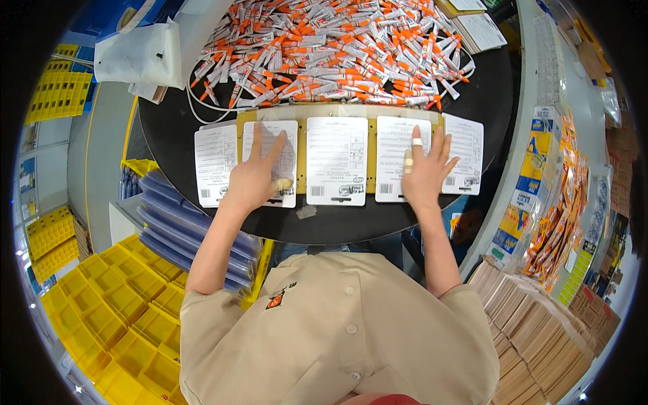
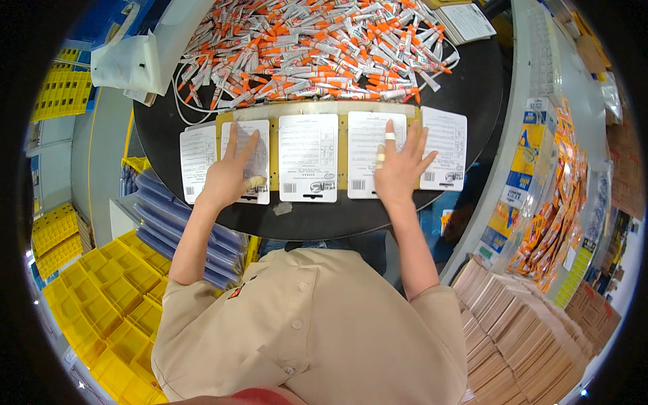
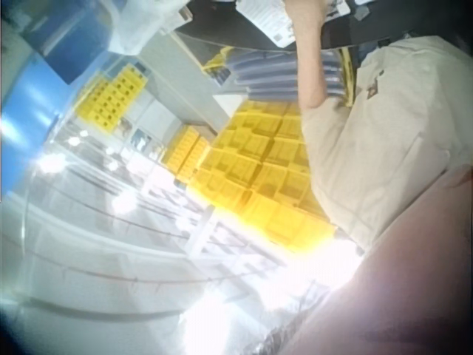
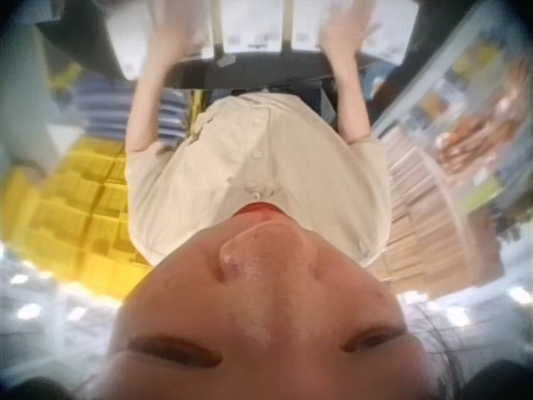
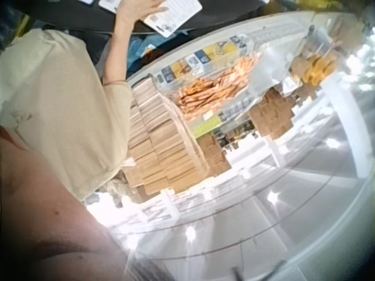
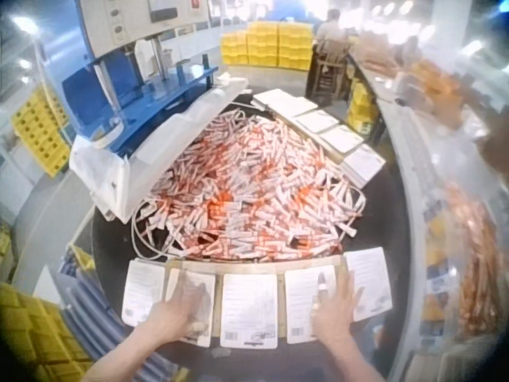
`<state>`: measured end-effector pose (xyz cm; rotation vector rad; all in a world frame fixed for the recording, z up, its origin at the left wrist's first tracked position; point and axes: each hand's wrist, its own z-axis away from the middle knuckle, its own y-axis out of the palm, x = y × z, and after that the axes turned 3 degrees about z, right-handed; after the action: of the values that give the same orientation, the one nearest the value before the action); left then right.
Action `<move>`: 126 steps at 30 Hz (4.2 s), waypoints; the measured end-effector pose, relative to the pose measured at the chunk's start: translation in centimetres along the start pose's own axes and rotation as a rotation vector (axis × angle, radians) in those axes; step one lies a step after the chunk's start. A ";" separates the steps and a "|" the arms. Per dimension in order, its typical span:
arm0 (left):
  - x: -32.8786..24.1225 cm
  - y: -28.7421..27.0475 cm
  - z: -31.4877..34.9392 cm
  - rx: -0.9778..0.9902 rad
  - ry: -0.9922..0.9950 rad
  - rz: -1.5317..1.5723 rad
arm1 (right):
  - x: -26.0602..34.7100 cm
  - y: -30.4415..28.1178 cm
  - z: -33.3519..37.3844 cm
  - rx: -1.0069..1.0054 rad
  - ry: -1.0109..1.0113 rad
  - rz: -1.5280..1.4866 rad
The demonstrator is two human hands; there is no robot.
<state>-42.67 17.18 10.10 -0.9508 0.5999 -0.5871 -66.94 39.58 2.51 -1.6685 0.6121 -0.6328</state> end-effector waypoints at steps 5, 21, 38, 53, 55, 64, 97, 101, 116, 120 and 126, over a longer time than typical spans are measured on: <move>0.6 -0.3 -0.2 0.039 -0.016 0.067 | -15.4 0.3 -9.0 0.021 0.448 0.091; -5.0 -0.9 -5.7 -0.235 0.138 0.180 | -10.1 9.6 9.2 -0.251 0.951 -0.598; 5.4 -2.1 -16.6 -0.545 -0.339 0.317 | -15.1 3.8 -1.3 -0.311 0.852 -0.459; -13.4 -4.4 -28.4 -0.363 0.214 0.183 | -0.6 6.5 13.6 -0.190 1.150 -0.754; -16.6 -4.0 -26.5 -0.302 0.307 0.119 | 0.3 6.2 14.5 -0.157 1.106 -0.780; -11.4 -7.3 -16.8 -0.762 0.426 0.624 | -2.2 -1.7 8.9 -0.269 -0.116 -0.282; -22.8 4.5 -9.9 -0.105 0.359 0.671 | -18.5 -5.9 -14.0 -1.000 0.533 -1.182; -23.7 4.8 -11.5 -0.162 0.191 0.532 | -12.4 -1.2 -15.9 -0.156 -0.137 -0.379; -14.5 3.5 -7.4 -0.245 0.186 0.661 | -5.4 -2.6 -8.4 0.140 -0.243 -0.820; -13.2 2.9 -7.8 -0.208 0.065 0.447 | -4.4 1.0 -11.9 -0.081 -0.286 -0.691; -10.5 2.4 -6.4 -0.254 0.032 0.385 | -1.8 0.9 -16.0 -0.089 -0.349 -0.208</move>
<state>-53.91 21.93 7.29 -1.0299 0.8765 -0.1839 -79.46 29.50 4.09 -1.8869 0.2205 -0.4495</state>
